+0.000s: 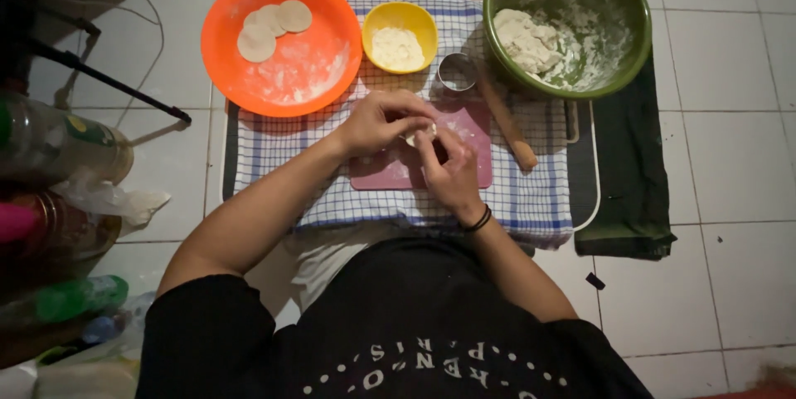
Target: Folding and sealing a dumpling by hand using dough skins and filling.
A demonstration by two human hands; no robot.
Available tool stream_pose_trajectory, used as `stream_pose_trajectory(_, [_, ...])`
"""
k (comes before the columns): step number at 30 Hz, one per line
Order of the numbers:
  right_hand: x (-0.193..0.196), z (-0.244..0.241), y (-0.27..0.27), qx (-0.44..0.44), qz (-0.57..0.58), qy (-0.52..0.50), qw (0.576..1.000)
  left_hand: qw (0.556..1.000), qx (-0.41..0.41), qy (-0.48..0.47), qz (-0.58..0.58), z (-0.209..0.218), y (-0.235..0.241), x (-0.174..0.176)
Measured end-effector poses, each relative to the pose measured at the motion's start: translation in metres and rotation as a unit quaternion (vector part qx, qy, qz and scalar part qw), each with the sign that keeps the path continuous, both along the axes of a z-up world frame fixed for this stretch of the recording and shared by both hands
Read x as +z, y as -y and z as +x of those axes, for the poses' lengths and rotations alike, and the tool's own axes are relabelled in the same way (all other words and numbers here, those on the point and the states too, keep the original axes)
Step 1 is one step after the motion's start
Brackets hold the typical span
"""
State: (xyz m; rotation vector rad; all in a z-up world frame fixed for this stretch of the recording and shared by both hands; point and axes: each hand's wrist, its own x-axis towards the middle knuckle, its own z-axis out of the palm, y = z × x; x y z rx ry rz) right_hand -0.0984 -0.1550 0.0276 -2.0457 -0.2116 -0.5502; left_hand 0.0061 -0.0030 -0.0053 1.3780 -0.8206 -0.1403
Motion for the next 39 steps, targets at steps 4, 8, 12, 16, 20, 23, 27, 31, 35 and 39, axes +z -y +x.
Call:
stream_pose_trajectory(4, [-0.003,0.002,0.0,0.004,0.007,-0.003,1.0,0.998,-0.018,0.064,-0.006,0.007,0.002,-0.006])
stream_pose_trajectory(8, [0.001,0.003,-0.001,0.011,0.005,-0.015,1.0,0.994,-0.028,0.098,-0.026,0.01,0.003,-0.008])
stream_pose_trajectory(12, [-0.001,0.006,0.0,0.013,-0.004,-0.002,1.0,0.997,-0.023,0.073,-0.015,0.007,0.003,-0.001])
stream_pose_trajectory(16, [0.01,0.004,-0.004,0.012,0.0,-0.01,1.0,0.999,-0.016,0.048,0.001,0.006,0.0,-0.005])
stream_pose_trajectory(20, [-0.006,0.005,0.0,-0.001,0.01,-0.031,0.999,1.0,-0.007,0.012,-0.002,0.004,-0.001,0.004])
stream_pose_trajectory(23, [-0.006,0.006,0.001,-0.005,-0.001,-0.032,0.999,1.0,0.005,-0.008,-0.001,0.005,-0.002,-0.001])
stream_pose_trajectory(27, [-0.004,0.004,0.003,-0.002,0.004,-0.042,0.999,1.0,0.003,-0.006,0.001,-0.001,0.0,0.007])
stream_pose_trajectory(31, [-0.011,0.006,0.004,0.007,0.014,-0.045,0.999,0.999,-0.016,0.047,-0.013,0.005,0.002,-0.002])
stream_pose_trajectory(35, [-0.012,0.005,0.005,0.017,0.01,-0.035,0.999,0.998,-0.024,0.062,-0.011,0.008,0.002,-0.002])
stream_pose_trajectory(39, [-0.013,0.006,0.004,0.018,0.014,-0.043,0.999,0.999,-0.02,0.04,-0.019,0.006,0.0,0.001])
